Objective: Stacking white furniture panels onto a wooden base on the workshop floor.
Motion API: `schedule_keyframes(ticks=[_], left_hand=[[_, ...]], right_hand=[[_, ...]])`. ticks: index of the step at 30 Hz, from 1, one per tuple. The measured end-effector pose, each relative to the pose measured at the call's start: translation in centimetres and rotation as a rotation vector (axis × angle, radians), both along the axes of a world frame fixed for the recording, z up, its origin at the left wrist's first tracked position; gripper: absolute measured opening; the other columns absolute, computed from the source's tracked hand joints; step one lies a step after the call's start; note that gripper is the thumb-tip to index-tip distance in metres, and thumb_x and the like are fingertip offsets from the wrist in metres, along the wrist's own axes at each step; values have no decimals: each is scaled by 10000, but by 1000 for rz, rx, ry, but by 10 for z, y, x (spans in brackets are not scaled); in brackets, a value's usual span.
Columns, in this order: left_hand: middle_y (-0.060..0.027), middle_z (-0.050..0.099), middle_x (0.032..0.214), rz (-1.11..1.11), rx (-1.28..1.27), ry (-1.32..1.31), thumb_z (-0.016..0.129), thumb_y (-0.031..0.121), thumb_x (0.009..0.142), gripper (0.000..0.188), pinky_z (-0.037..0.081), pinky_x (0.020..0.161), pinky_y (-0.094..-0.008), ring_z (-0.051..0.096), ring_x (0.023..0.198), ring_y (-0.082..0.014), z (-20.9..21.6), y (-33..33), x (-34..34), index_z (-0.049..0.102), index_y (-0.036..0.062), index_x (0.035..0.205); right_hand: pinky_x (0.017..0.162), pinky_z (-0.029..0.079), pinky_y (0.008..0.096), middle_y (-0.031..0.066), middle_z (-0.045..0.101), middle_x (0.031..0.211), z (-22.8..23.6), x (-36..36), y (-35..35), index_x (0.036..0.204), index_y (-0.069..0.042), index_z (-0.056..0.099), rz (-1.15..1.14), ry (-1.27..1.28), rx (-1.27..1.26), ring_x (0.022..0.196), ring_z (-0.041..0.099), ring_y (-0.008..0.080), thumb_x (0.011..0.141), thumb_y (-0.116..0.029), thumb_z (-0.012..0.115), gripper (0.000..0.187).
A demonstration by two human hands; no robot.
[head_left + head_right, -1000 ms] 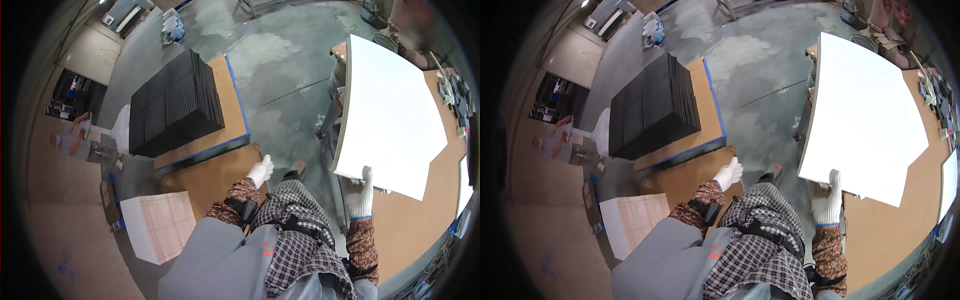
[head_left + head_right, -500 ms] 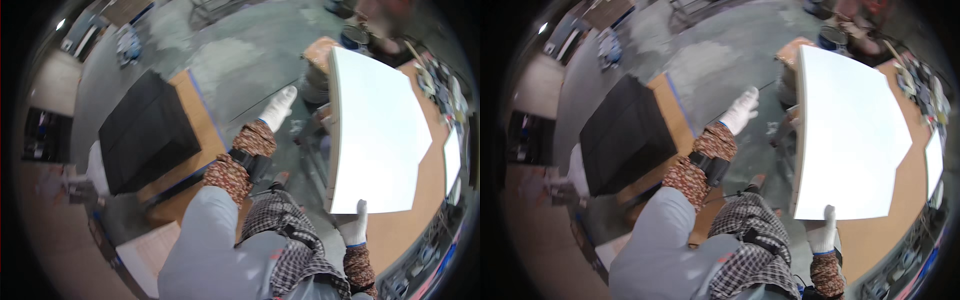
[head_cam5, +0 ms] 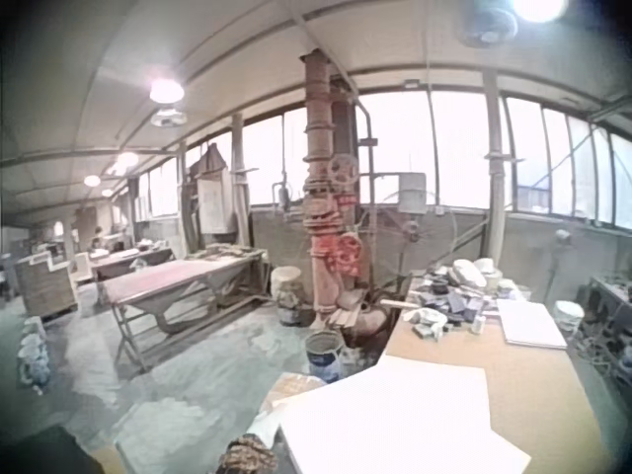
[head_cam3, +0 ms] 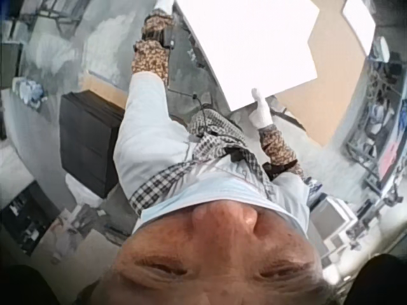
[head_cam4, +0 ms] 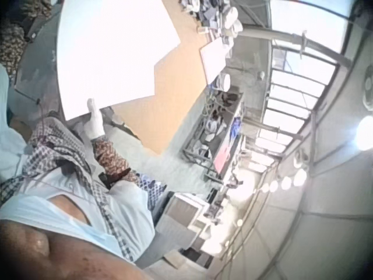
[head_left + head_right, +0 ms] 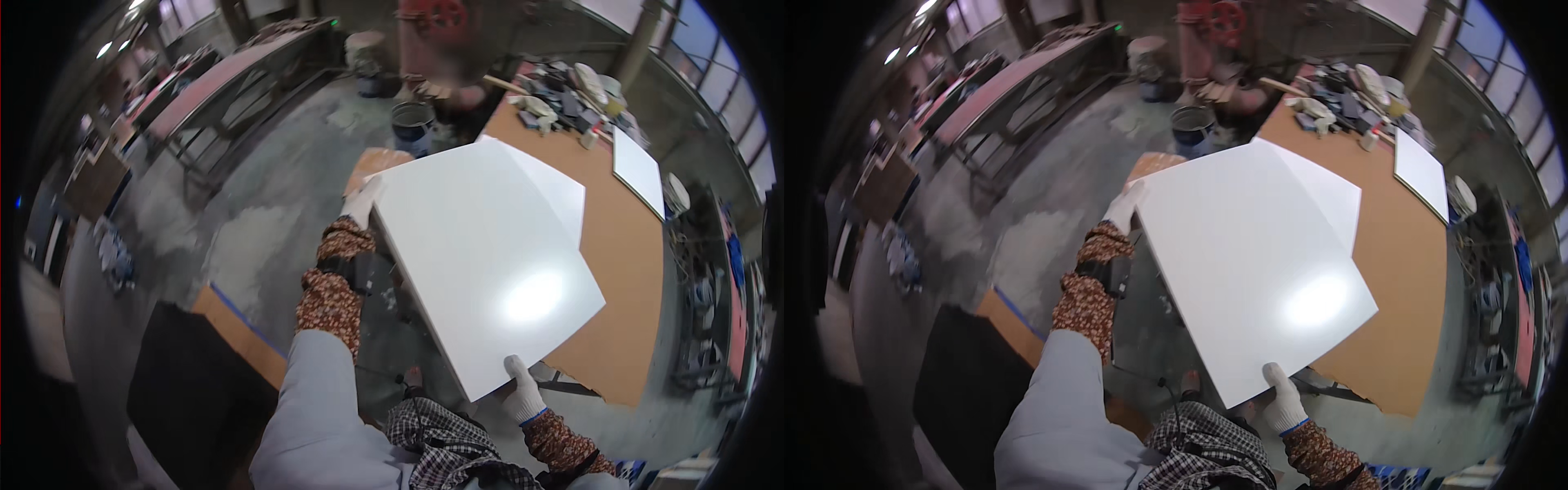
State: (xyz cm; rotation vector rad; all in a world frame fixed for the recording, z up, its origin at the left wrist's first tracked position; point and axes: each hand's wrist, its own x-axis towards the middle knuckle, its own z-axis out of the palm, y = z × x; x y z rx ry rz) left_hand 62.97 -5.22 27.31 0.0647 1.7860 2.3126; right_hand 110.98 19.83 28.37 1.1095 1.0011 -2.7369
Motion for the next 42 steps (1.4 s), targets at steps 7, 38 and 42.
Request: schedule_keyframes(ticks=[7, 38, 42], left_hand=[[-88, 715, 1015, -64, 57, -209, 717, 394, 939, 493, 581, 695, -349, 703, 847, -174, 6, -17, 48, 624, -5, 1213], [-132, 614, 1362, -583, -352, -497, 401, 517, 1076, 668, 460, 1061, -330, 602, 1211, -206, 21, -31, 281, 538, -53, 1396], [-138, 603, 1375, -496, -199, -599, 408, 494, 1077, 643, 475, 1039, -342, 605, 1202, -208, 52, -21, 289, 510, -38, 1424]], right_hand=[[1071, 458, 411, 152, 624, 1297, -11, 41, 45, 1367, -18, 553, 224, 61, 298, 1255, 571, 295, 924, -208, 699, 503], [1225, 285, 389, 155, 230, 1647, 24, 74, 229, 1606, -22, 211, 219, -142, 574, 1513, 272, 253, 1037, -489, 532, 803], [1227, 270, 409, 147, 151, 1673, 28, 44, 242, 1618, -54, 200, 93, 12, 640, 1507, 278, 259, 1018, -557, 522, 847]])
